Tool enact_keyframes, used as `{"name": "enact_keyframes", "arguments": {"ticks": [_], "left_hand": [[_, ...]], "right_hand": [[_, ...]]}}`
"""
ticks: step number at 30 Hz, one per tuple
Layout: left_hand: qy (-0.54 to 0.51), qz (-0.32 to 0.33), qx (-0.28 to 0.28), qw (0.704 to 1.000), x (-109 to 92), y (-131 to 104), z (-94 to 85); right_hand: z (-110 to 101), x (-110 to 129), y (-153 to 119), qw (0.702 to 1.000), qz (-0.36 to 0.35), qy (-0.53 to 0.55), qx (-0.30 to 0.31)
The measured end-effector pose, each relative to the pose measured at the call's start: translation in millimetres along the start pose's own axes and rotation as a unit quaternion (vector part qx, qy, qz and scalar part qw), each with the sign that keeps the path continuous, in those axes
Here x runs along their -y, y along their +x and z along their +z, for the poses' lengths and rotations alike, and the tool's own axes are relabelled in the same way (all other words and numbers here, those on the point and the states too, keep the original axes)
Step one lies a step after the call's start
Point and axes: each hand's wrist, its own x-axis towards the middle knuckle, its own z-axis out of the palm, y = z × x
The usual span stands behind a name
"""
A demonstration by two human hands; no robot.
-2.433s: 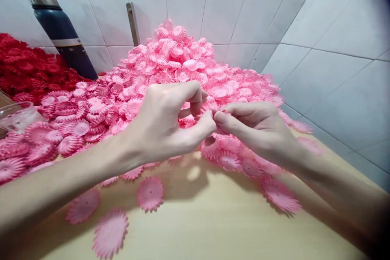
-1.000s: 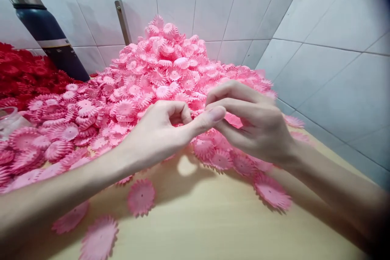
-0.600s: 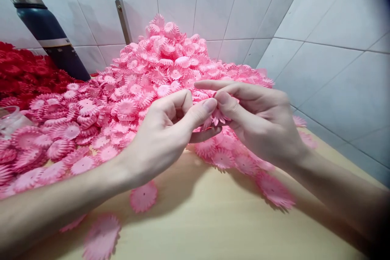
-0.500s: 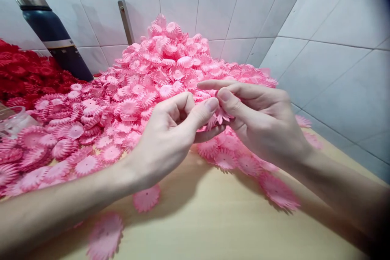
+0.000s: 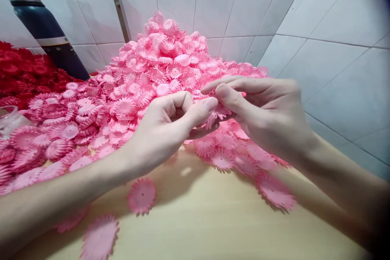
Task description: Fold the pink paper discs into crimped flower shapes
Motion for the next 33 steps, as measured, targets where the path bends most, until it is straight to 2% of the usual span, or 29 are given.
{"name": "enact_keyframes", "arguments": {"ticks": [3,6,12,19,24,27,30,33], "left_hand": [[0.008,-0.014,-0.007,1.0,3.2,4.4,-7.5],[-0.009,-0.009,-0.017,1.0,10.6,7.0,-13.3],[0.026,0.004,-0.041,0.999,22.3,5.6,-18.1],[0.048,0.006,-0.078,0.996,20.2,5.1,-19.1],[0.082,-0.034,-0.042,0.995,22.4,5.3,-20.6],[0.051,-0.022,-0.049,0.997,23.2,6.3,-20.7],[-0.008,0.008,-0.068,0.998,21.8,8.7,-20.9],[-0.046,0.012,-0.064,0.997,19.9,10.8,-21.7]], "right_hand": [[-3.5,-5.7,0.7,0.998,-0.025,-0.056,0.022],[-1.8,-10.3,0.3,0.997,-0.003,-0.068,0.043],[3.0,-12.7,-1.3,0.994,0.014,-0.103,0.033],[-0.3,-14.9,-1.4,0.99,0.044,-0.132,0.0],[0.3,-13.7,-2.5,0.993,0.04,-0.106,0.011],[-0.5,-12.7,-2.2,0.995,0.053,-0.081,0.028],[-2.8,-12.8,0.0,0.996,0.074,-0.056,0.011],[-5.2,-14.2,2.8,0.996,0.073,-0.047,-0.017]]}}
